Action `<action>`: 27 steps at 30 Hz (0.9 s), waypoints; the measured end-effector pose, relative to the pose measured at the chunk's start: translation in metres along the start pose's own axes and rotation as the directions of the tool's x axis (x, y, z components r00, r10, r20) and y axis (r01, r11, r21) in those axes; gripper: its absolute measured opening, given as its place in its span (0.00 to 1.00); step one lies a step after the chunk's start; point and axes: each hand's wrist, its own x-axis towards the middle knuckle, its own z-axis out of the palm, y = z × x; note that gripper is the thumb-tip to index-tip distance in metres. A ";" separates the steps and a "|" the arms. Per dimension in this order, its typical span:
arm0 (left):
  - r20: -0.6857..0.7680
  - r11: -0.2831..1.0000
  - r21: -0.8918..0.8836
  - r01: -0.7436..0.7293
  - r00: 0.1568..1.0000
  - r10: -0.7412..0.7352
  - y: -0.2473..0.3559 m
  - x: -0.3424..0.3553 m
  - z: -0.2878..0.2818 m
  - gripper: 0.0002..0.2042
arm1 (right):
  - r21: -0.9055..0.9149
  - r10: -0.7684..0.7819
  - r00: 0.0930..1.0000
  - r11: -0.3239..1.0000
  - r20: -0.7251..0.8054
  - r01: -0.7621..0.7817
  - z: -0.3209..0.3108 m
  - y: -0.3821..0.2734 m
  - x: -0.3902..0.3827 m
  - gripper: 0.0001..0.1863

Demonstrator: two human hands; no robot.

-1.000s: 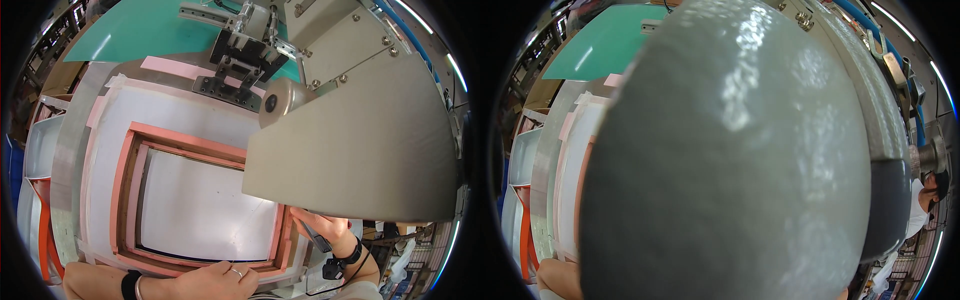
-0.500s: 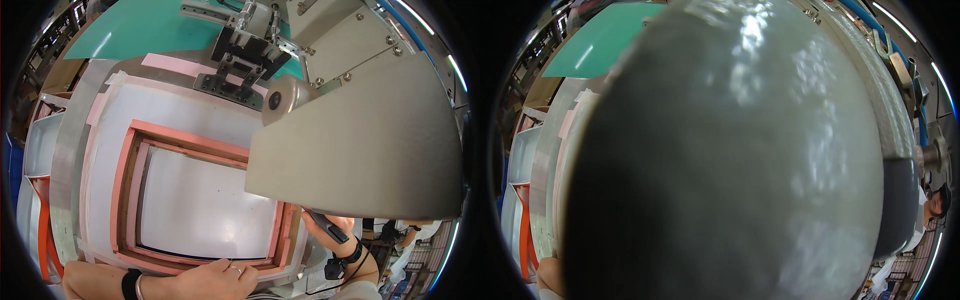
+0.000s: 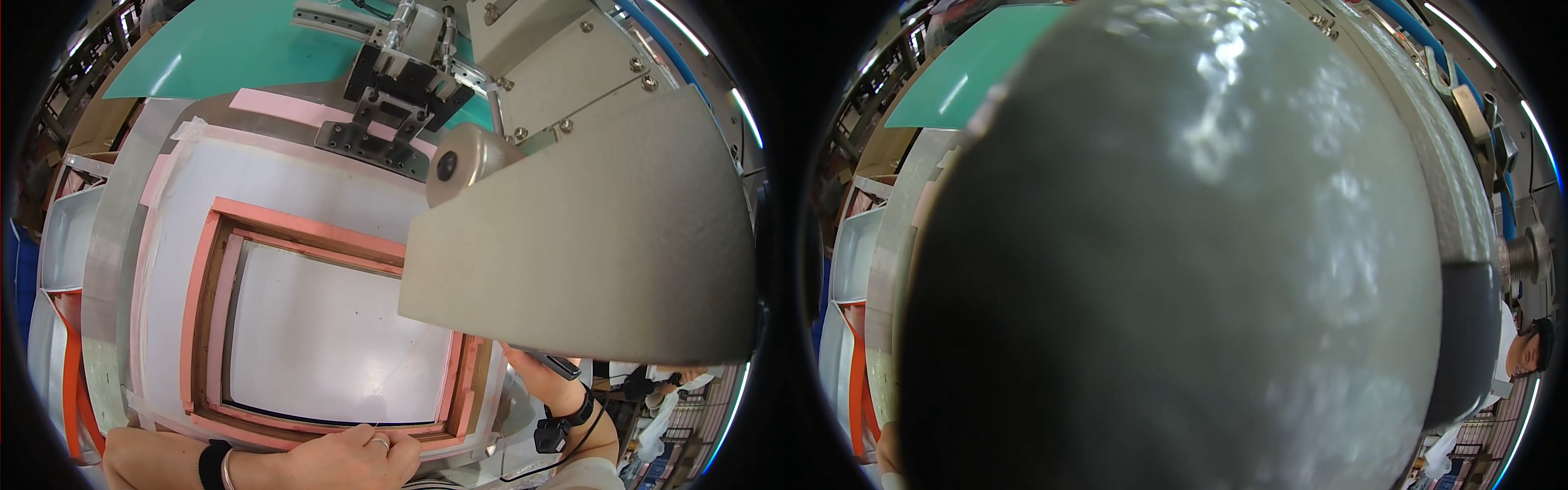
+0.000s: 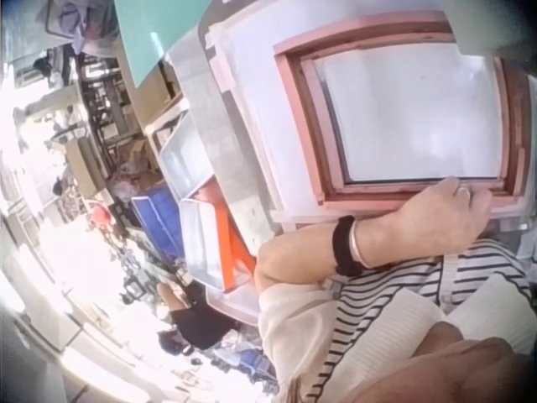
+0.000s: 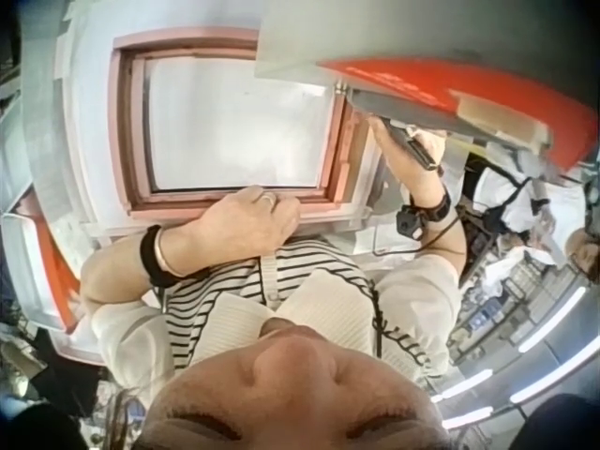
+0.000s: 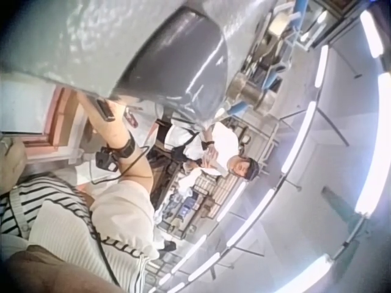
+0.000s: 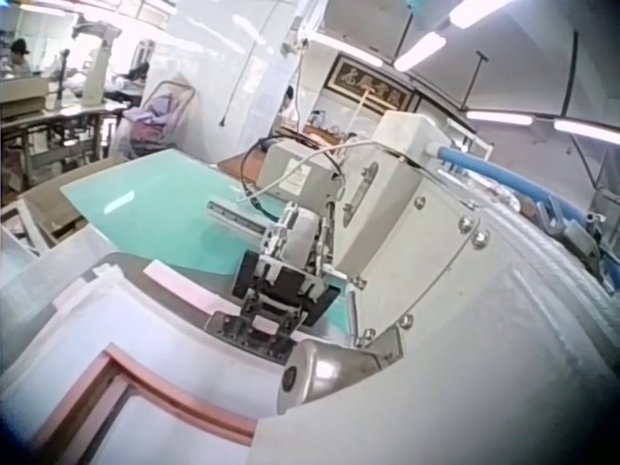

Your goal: Operator is aligning leather or fabric pieces in a frame and configuring an automated industrial sewing machine for a leather goods project.

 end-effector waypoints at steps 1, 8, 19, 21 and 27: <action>-0.004 1.000 0.003 0.002 1.000 -0.002 0.000 0.000 0.000 0.06 | -0.003 -0.004 1.000 1.000 0.001 0.004 0.004 -0.003 0.004 0.12; 0.008 1.000 -0.005 -0.013 1.000 0.013 -0.002 0.001 -0.003 0.05 | -0.029 -0.026 1.000 0.999 0.006 0.026 0.005 -0.005 0.010 0.12; 0.001 1.000 0.016 -0.025 1.000 0.025 -0.002 0.000 -0.002 0.06 | -0.068 -0.067 0.998 0.995 0.017 0.068 -0.007 0.001 0.000 0.12; 0.006 1.000 0.013 -0.028 1.000 0.028 -0.001 0.001 -0.001 0.06 | -0.075 -0.071 0.997 0.995 0.017 0.072 0.003 -0.006 0.013 0.12; -0.011 0.999 0.015 -0.036 0.999 0.037 -0.003 0.000 -0.005 0.06 | -0.097 -0.097 0.995 0.990 0.026 0.099 -0.010 -0.002 -0.007 0.12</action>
